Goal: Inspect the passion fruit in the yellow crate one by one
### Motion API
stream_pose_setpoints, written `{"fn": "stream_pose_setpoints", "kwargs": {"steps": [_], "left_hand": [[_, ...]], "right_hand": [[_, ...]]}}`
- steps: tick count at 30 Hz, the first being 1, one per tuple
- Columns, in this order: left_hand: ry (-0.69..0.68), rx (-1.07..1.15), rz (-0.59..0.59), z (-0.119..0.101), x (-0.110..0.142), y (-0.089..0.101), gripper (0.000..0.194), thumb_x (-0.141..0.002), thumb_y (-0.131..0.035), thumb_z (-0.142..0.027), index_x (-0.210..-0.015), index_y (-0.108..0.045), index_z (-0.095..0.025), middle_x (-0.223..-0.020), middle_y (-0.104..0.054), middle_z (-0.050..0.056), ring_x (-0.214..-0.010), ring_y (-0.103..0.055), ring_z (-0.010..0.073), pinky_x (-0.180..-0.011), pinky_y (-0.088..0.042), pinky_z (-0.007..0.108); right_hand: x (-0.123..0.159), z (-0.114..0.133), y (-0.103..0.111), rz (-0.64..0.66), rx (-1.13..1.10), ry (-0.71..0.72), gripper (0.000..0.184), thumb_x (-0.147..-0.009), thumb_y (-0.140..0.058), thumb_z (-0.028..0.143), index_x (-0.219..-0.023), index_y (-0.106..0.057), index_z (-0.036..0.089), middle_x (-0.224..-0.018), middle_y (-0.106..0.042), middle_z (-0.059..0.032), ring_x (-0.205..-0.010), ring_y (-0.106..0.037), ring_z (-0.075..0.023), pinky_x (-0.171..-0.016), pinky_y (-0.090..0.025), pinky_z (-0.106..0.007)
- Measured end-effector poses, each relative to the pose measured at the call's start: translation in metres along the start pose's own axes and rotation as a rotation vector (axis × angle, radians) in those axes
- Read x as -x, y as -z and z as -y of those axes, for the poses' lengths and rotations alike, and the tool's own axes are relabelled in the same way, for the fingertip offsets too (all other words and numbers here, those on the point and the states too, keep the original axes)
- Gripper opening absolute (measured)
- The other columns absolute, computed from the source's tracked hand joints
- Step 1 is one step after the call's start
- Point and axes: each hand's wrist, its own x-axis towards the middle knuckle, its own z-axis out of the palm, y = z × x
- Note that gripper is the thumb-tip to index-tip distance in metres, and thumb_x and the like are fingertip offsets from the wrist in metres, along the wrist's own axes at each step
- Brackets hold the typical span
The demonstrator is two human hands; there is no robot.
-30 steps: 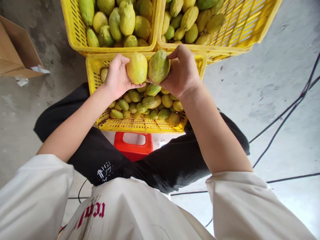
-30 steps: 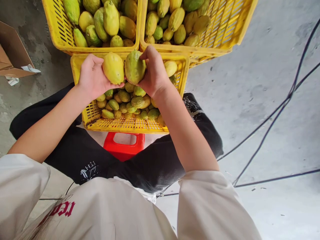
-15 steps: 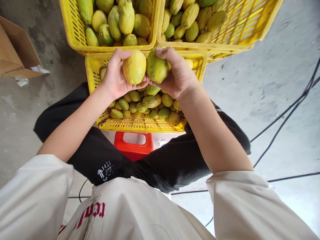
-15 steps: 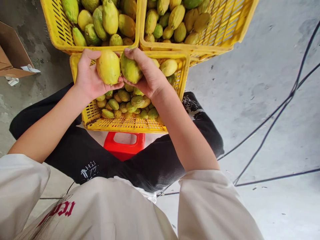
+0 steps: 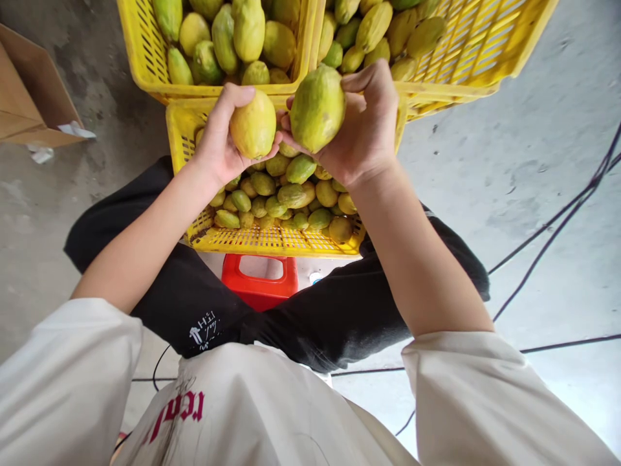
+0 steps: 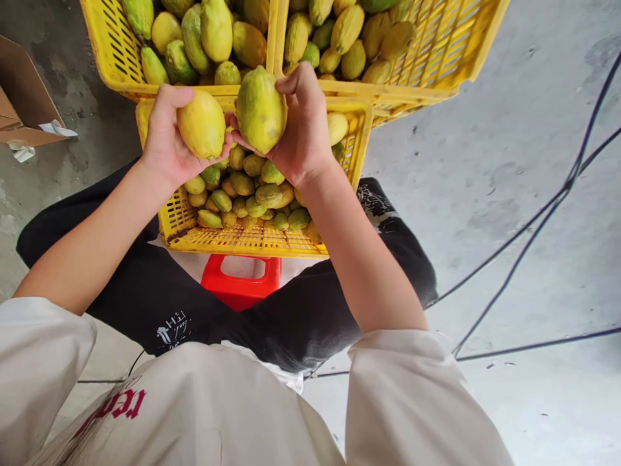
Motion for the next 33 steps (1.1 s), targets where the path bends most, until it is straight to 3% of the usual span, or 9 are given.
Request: {"fn": "stream_pose_setpoints", "kwargs": {"steps": [4, 7, 10, 14, 17, 20, 24, 29, 33], "left_hand": [[0.051, 0.071, -0.021, 0.002, -0.003, 0.0, 0.021, -0.111, -0.066, -0.044, -0.111, -0.074, -0.025, -0.073, -0.073, 0.003, -0.063, -0.072, 0.0202, -0.056, -0.062, 0.026], [0.059, 0.072, -0.004, 0.004, 0.0, 0.0, 0.02, -0.11, -0.065, -0.045, -0.106, -0.072, -0.026, -0.069, -0.071, 0.003, -0.053, -0.068, 0.0176, -0.051, -0.062, 0.024], [0.058, 0.041, 0.008, 0.004, 0.004, -0.001, 0.024, -0.111, -0.057, -0.044, -0.101, -0.068, -0.025, -0.065, -0.067, 0.002, -0.047, -0.062, 0.0149, -0.045, -0.057, 0.02], [0.084, 0.046, -0.001, 0.005, 0.006, -0.001, 0.025, -0.107, -0.064, -0.049, -0.102, -0.072, -0.027, -0.065, -0.067, 0.003, -0.047, -0.061, 0.0153, -0.04, -0.051, 0.018], [0.108, 0.079, 0.008, 0.003, 0.005, -0.001, 0.036, -0.111, -0.058, -0.056, -0.11, -0.075, -0.024, -0.066, -0.068, 0.004, -0.049, -0.062, 0.0168, -0.043, -0.052, 0.02], [0.098, 0.102, -0.001, 0.0, 0.006, -0.002, 0.047, -0.115, -0.044, -0.052, -0.124, -0.078, -0.02, -0.072, -0.073, 0.006, -0.059, -0.071, 0.021, -0.054, -0.061, 0.025], [0.045, 0.091, -0.028, -0.004, 0.008, -0.002, 0.045, -0.113, -0.046, -0.045, -0.135, -0.079, -0.023, -0.083, -0.08, 0.007, -0.079, -0.085, 0.0279, -0.063, -0.068, 0.029], [0.077, 0.188, 0.023, -0.006, 0.001, 0.004, 0.038, -0.105, -0.067, -0.05, -0.135, -0.08, -0.032, -0.084, -0.083, 0.009, -0.087, -0.088, 0.0337, -0.064, -0.07, 0.034], [0.123, 0.156, -0.021, -0.001, -0.005, 0.008, 0.039, -0.106, -0.073, -0.059, -0.132, -0.077, -0.031, -0.078, -0.078, 0.006, -0.081, -0.087, 0.0324, -0.06, -0.066, 0.031]], "right_hand": [[-0.002, -0.004, 0.002, 0.017, 0.034, -0.008, 0.034, -0.08, -0.069, 0.041, -0.107, -0.06, 0.021, -0.094, -0.073, 0.0015, -0.094, -0.083, -0.0233, -0.094, -0.077, -0.04], [-0.002, -0.008, 0.004, 0.068, 0.075, -0.014, 0.032, -0.084, -0.078, 0.038, -0.107, -0.067, 0.019, -0.09, -0.075, 0.0024, -0.093, -0.082, -0.0213, -0.095, -0.075, -0.035], [-0.001, -0.012, 0.004, 0.118, 0.072, -0.02, 0.026, -0.09, -0.078, 0.037, -0.103, -0.071, 0.016, -0.09, -0.079, -0.0001, -0.085, -0.079, -0.017, -0.086, -0.072, -0.027], [0.001, -0.013, -0.003, 0.016, 0.076, -0.071, 0.019, -0.101, -0.073, 0.035, -0.103, -0.069, 0.016, -0.087, -0.079, -0.0013, -0.075, -0.075, -0.0139, -0.065, -0.064, -0.018], [0.002, -0.01, -0.008, -0.007, 0.074, -0.104, 0.021, -0.104, -0.07, 0.04, -0.099, -0.063, 0.021, -0.085, -0.075, -0.0017, -0.075, -0.075, -0.0173, -0.064, -0.065, -0.021], [0.003, -0.007, -0.007, 0.051, 0.006, -0.098, 0.028, -0.092, -0.065, 0.05, -0.105, -0.058, 0.025, -0.093, -0.077, -0.0047, -0.086, -0.081, -0.0286, -0.072, -0.073, -0.037], [0.004, -0.002, -0.005, 0.075, -0.033, -0.098, 0.04, -0.073, -0.061, 0.046, -0.107, -0.051, 0.029, -0.103, -0.08, -0.0054, -0.097, -0.083, -0.0354, -0.078, -0.076, -0.049], [0.004, -0.002, -0.01, 0.069, -0.034, -0.072, 0.04, -0.068, -0.06, 0.04, -0.103, -0.045, 0.029, -0.107, -0.08, -0.0063, -0.099, -0.082, -0.0337, -0.081, -0.076, -0.048], [-0.001, -0.009, -0.005, 0.109, -0.011, -0.011, 0.031, -0.075, -0.066, 0.035, -0.102, -0.055, 0.025, -0.098, -0.077, -0.0026, -0.097, -0.079, -0.0276, -0.079, -0.075, -0.038]]}}
